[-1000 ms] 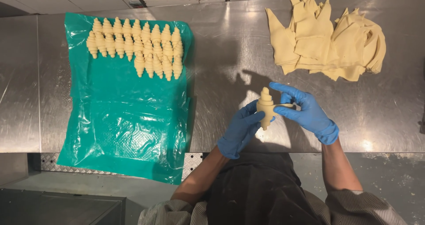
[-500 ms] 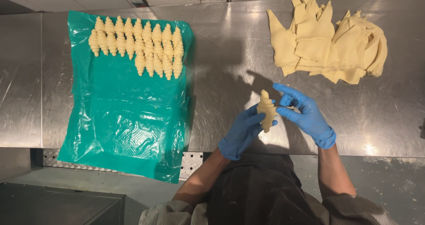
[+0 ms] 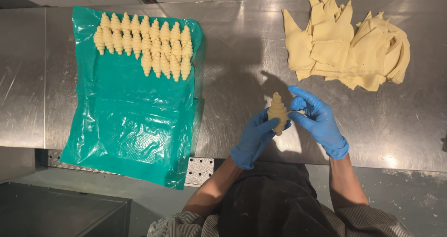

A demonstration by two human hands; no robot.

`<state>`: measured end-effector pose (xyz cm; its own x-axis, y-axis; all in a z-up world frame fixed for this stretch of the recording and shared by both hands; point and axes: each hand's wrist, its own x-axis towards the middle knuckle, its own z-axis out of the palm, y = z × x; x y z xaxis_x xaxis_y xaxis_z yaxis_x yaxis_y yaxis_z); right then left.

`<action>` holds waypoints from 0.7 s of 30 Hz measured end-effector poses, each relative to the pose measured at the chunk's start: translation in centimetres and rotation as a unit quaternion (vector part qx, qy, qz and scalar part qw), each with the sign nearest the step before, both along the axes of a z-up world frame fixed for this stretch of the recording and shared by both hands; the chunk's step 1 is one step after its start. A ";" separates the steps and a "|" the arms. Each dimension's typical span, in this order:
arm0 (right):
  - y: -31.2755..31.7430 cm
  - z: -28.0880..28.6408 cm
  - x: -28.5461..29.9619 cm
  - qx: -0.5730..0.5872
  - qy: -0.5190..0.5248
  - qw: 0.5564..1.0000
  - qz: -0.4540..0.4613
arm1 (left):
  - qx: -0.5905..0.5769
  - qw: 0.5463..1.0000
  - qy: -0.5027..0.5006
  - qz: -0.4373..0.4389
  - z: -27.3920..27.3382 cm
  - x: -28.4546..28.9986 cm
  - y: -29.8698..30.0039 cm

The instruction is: Rolling triangular pieces of dough into croissants and arranging them on a tray.

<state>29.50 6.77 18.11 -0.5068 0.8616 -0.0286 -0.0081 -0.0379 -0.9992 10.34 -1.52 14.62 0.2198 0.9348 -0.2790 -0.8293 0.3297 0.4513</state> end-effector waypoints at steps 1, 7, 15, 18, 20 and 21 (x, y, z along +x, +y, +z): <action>0.1 -0.2 0.4 -0.001 0.000 1.000 0.004 | -0.001 1.000 0.000 0.004 0.0 0.2 0.0; 0.8 -0.6 1.4 -0.009 0.005 1.000 -0.012 | 0.012 1.000 0.021 0.008 -0.4 1.2 0.1; 1.6 0.0 0.2 -0.015 0.034 0.999 -0.011 | 0.004 1.000 0.013 0.025 1.7 1.5 0.6; 2.0 0.0 -0.2 -0.025 0.054 0.998 -0.008 | 0.027 0.999 0.004 0.030 1.6 0.9 0.3; 2.1 -0.1 -1.1 -0.023 0.056 0.998 -0.005 | 0.040 0.998 0.004 0.046 1.9 0.3 0.2; 2.2 -0.1 -1.7 -0.019 0.060 0.998 -0.010 | 0.054 0.997 0.004 0.056 2.1 -0.2 0.2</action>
